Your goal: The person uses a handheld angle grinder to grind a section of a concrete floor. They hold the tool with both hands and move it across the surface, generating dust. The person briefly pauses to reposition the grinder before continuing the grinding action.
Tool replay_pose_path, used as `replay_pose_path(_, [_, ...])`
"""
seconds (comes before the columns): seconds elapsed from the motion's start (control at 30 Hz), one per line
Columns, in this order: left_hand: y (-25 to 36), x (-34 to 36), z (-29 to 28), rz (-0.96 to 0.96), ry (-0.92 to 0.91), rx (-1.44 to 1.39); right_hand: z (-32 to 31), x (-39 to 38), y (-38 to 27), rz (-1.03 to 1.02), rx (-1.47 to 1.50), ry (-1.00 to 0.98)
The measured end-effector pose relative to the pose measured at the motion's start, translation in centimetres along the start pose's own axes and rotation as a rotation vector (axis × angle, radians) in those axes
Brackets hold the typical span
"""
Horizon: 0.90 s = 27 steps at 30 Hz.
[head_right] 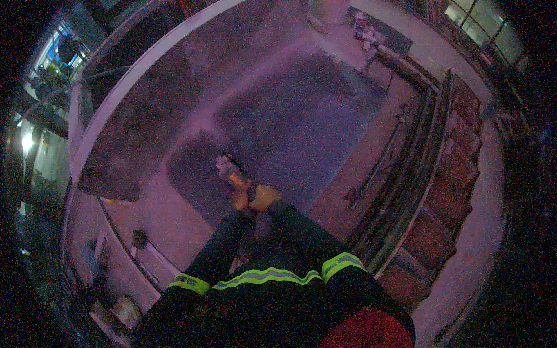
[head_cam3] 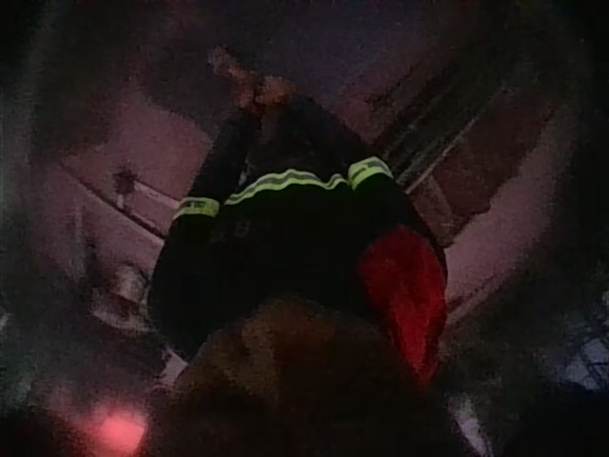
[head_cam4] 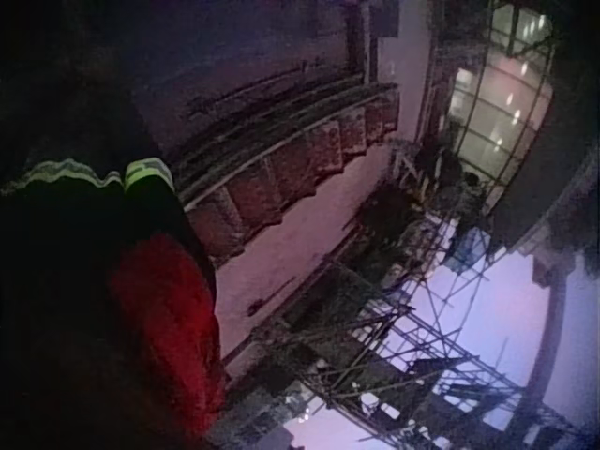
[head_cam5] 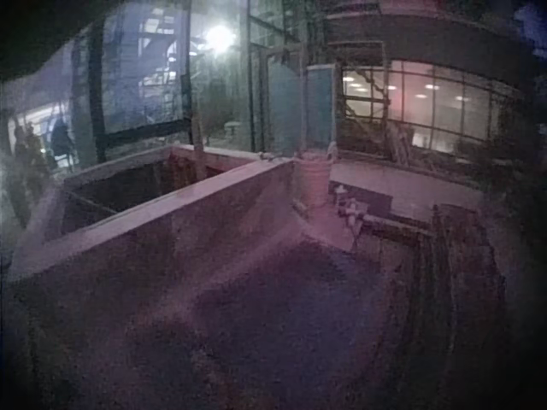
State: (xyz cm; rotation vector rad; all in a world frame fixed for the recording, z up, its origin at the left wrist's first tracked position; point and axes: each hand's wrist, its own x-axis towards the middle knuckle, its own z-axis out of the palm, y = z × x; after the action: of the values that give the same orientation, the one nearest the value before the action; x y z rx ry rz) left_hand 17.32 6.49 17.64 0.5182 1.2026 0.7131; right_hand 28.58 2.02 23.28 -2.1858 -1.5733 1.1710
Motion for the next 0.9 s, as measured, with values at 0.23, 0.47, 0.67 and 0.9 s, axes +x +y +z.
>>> replay_pose_path(0.23, [-2.5, 3.1, -1.3, -0.137, -0.012, 0.055, -2.3, -0.9, -0.8, 0.008, 0.042, -0.007])
replay_pose_path(0.47, [-1.6, -0.7, 3.5, 0.061, 0.056, 0.383, -5.1, -2.8, 1.7, -0.084, 0.053, 0.035])
replay_pose_path(0.67, [3.1, -5.5, 6.2, 0.007, 0.010, 0.192, -6.2, -3.1, 0.5, 0.055, 0.048, -0.035])
replay_pose_path(0.9, [4.7, -3.7, 7.0, -0.084, 0.036, 0.254, -8.0, -1.6, 0.1, -0.057, 0.079, -0.011])
